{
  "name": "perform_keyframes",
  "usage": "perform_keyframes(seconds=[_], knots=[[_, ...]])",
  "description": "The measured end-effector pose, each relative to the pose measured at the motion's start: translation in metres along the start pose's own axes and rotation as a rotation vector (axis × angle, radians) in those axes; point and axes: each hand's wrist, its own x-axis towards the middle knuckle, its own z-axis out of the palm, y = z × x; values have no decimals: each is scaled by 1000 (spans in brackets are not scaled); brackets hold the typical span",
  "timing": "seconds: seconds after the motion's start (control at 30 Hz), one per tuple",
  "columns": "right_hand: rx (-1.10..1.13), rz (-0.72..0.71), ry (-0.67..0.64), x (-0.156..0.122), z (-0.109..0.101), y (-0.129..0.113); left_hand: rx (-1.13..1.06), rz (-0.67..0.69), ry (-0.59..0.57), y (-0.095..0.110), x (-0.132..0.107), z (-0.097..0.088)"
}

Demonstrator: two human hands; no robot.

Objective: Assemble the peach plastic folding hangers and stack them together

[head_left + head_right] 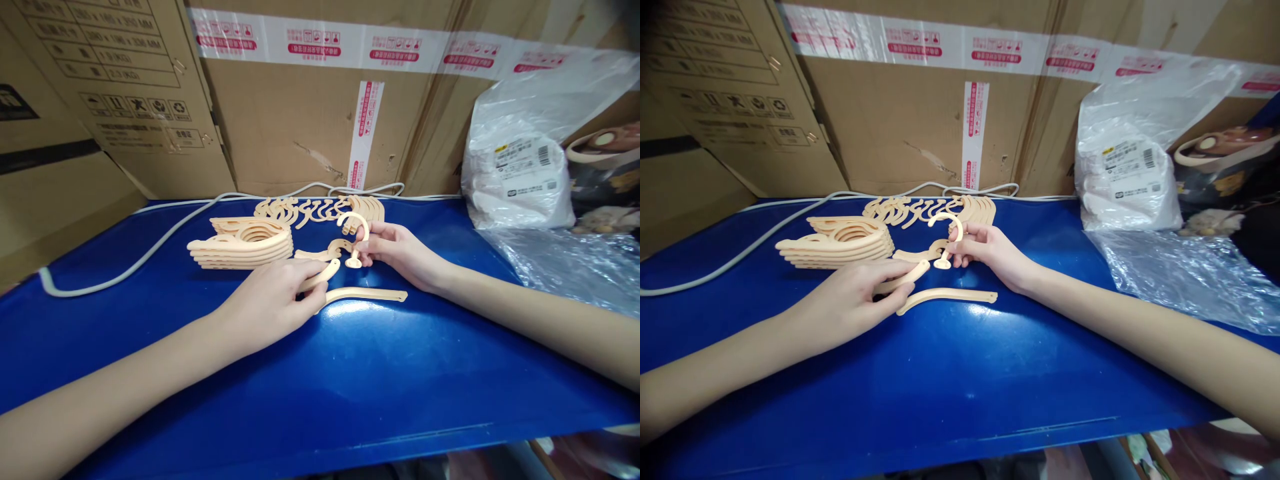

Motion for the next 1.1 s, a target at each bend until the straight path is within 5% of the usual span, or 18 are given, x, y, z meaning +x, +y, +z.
perform_keyframes(seconds=[0.2, 1.1], knots=[[-8, 6, 3, 1, -1, 0, 42, 127, 37, -1, -2, 5], [42, 1, -74, 1, -6, 3, 84, 99, 25, 2, -3, 12]])
